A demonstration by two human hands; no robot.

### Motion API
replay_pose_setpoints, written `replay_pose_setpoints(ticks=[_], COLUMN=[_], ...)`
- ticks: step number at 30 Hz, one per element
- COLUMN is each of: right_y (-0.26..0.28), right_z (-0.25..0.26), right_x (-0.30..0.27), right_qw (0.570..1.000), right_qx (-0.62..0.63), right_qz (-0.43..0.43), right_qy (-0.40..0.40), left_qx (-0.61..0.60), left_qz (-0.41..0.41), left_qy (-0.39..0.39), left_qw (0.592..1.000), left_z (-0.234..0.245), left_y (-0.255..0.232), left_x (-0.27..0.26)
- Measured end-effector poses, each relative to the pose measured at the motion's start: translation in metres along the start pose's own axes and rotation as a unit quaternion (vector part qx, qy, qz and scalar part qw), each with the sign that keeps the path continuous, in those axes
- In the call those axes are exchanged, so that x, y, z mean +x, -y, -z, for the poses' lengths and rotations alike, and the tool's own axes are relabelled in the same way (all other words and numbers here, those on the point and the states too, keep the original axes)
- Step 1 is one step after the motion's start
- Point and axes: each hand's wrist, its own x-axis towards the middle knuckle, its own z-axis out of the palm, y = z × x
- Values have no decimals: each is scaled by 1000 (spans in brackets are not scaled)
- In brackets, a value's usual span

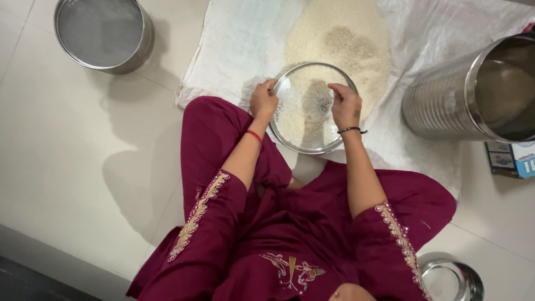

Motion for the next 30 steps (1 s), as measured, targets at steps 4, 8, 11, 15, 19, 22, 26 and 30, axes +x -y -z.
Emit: replay_pose_setpoints(ticks=[4, 8, 11, 15, 19, 22, 26, 30], right_y=[-29, -27, -13, -13, -7, 16, 50, 59], right_z=[-38, -72, -81, -69, -35, -9, 15, 19], right_x=[-4, -27, -54, -52, -27, -16, -8, -4], right_qw=[984, 947, 936, 948, 996, 996, 990, 992], right_qx=[-132, -236, -219, -211, -36, 37, 46, 84], right_qz=[119, 163, 159, 155, 67, -26, -59, -42], right_qy=[8, 143, 225, 179, 53, 80, 120, 88], left_qx=[1, -4, 0, -2, -7, -1, -3, -6], left_qz=[2, 8, 10, 14, 1, -2, 8, 13], left_qy=[1, -5, -6, -7, -7, -10, -5, -1], left_qw=[1000, 1000, 1000, 1000, 1000, 1000, 1000, 1000], left_z=[-5, -7, -6, -6, -9, -9, -5, -2], left_y=[4, 6, 5, 5, 9, 9, 4, 1], left_x=[3, 4, 3, 3, 5, 5, 2, 1])
